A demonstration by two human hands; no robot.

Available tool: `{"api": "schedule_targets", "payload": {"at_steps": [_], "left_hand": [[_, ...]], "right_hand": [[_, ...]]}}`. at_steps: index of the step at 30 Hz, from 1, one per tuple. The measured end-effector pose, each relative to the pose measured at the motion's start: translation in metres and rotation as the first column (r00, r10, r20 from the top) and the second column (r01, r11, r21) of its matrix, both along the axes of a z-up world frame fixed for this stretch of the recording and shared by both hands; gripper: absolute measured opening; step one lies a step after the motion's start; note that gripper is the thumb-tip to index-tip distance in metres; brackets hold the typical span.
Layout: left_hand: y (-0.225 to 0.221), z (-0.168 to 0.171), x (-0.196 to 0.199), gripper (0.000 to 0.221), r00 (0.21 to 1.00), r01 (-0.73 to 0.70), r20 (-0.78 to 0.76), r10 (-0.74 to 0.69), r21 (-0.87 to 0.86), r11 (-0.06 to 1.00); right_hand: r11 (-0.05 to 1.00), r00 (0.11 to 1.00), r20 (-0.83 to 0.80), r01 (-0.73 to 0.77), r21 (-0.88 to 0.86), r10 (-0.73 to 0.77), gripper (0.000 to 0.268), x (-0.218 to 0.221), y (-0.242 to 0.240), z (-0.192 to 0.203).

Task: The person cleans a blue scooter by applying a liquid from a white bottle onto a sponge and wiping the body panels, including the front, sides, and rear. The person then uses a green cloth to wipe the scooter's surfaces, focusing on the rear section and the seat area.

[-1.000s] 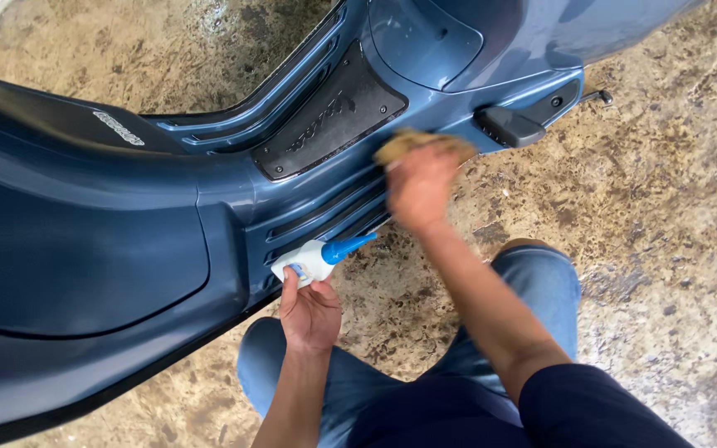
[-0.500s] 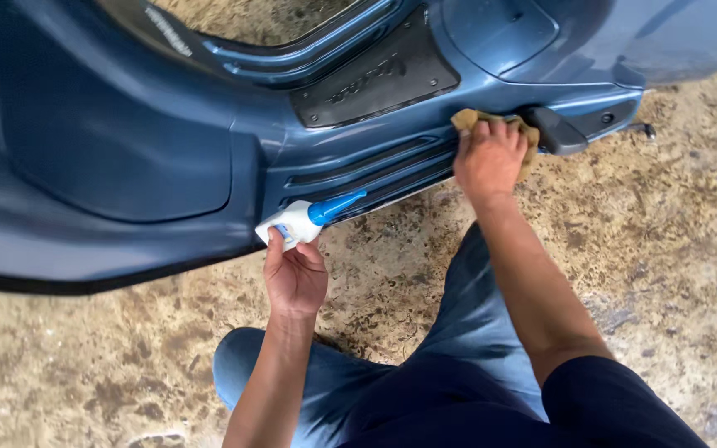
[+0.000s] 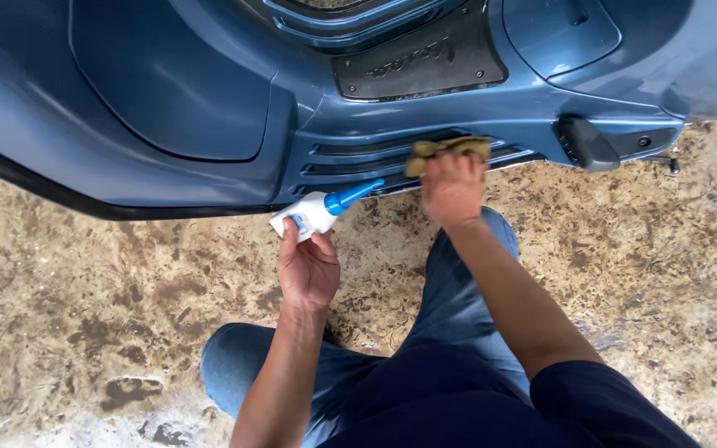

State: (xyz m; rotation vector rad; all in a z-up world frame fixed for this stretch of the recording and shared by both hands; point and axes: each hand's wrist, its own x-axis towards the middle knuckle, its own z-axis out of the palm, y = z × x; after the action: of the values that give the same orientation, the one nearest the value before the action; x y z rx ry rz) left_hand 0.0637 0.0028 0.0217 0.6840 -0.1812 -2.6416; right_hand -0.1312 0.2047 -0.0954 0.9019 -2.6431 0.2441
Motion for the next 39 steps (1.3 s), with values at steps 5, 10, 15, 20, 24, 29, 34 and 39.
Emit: {"api": "schedule_targets", "payload": {"at_steps": [5, 10, 15, 20, 24, 29, 34, 39], "left_hand": [[0.009, 0.035, 0.015, 0.037, 0.993, -0.116, 0.025, 0.116, 0.022, 0.993], [0.028, 0.046, 0.030, 0.034, 0.981, -0.190, -0.037, 0.190, -0.020, 0.982], [0.029, 0.015, 0.018, 0.031, 0.983, -0.176, 0.046, 0.176, -0.012, 0.984], [0.033, -0.006, -0.004, 0.032, 0.985, -0.118, 0.127, 0.114, 0.027, 0.993], [0.035, 0.002, -0.009, 0.036, 0.993, -0.093, 0.077, 0.093, 0.004, 0.996], [0.047, 0.011, -0.008, 0.039, 0.991, -0.078, 0.109, 0.082, -0.048, 0.996], [0.065, 0.000, -0.034, 0.038, 0.991, -0.008, 0.132, 0.014, -0.048, 0.999], [0.088, -0.003, -0.044, 0.037, 0.976, 0.066, 0.210, -0.055, -0.047, 0.997]], "right_hand": [[0.979, 0.984, 0.066, 0.170, -0.114, -0.163, 0.014, 0.000, -0.018, 0.030], [0.936, 0.891, 0.320, -0.249, -0.248, 0.322, 0.009, 0.056, -0.127, 0.014], [0.971, 0.944, 0.236, -0.207, -0.119, 0.230, 0.024, 0.033, -0.078, -0.006], [0.995, 0.998, 0.063, -0.006, 0.103, 0.000, 0.025, -0.010, 0.020, -0.001], [0.975, 0.971, 0.085, 0.223, 0.012, -0.223, 0.025, -0.042, 0.097, 0.020], [0.992, 0.997, 0.023, 0.073, -0.099, -0.071, 0.031, -0.042, 0.044, 0.015], [0.992, 0.979, 0.199, -0.024, -0.124, 0.048, 0.041, -0.034, 0.041, 0.011], [0.987, 0.992, 0.008, 0.125, -0.098, -0.124, 0.040, -0.040, 0.114, 0.005]]}}
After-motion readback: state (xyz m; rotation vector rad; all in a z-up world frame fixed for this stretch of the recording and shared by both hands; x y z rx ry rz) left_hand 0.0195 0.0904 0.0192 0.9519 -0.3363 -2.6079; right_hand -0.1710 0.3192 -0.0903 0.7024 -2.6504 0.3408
